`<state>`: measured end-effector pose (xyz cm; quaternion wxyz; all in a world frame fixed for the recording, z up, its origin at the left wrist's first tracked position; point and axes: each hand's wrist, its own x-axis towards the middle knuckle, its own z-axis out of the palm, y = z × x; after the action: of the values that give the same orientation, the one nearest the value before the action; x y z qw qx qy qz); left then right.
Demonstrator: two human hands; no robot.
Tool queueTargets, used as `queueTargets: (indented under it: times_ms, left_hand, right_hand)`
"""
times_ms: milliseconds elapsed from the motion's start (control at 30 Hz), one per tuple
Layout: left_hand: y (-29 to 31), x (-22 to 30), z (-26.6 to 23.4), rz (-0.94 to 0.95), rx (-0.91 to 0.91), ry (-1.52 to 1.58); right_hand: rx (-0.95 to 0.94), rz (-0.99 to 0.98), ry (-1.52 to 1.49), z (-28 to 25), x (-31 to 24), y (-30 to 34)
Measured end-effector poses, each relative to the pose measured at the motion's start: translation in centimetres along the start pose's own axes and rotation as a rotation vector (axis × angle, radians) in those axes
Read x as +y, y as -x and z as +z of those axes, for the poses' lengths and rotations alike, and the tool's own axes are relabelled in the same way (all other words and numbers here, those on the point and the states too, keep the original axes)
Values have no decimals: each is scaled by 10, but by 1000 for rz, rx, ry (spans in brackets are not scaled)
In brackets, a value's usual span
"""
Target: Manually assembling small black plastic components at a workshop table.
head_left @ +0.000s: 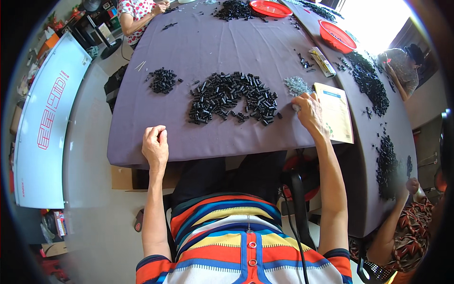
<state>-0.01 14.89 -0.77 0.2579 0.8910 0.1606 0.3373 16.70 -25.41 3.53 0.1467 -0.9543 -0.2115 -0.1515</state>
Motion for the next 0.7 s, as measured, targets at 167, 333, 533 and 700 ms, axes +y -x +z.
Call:
queueTargets:
  times_ms: [167, 333, 533, 700]
  left_hand:
    - [0, 0, 1, -11, 2, -11]
    - [1, -4, 4, -20, 18, -6]
    - [1, 0, 0, -32, 13, 4]
    - [0, 5, -2, -128, -33, 83]
  right_hand:
    - [-6, -54, 107, 5, 0, -7]
    - [37, -118, 272, 15, -7, -1]
    - [173, -30, 102, 23, -22, 6]
    - [243, 151, -194, 30, -30, 14]
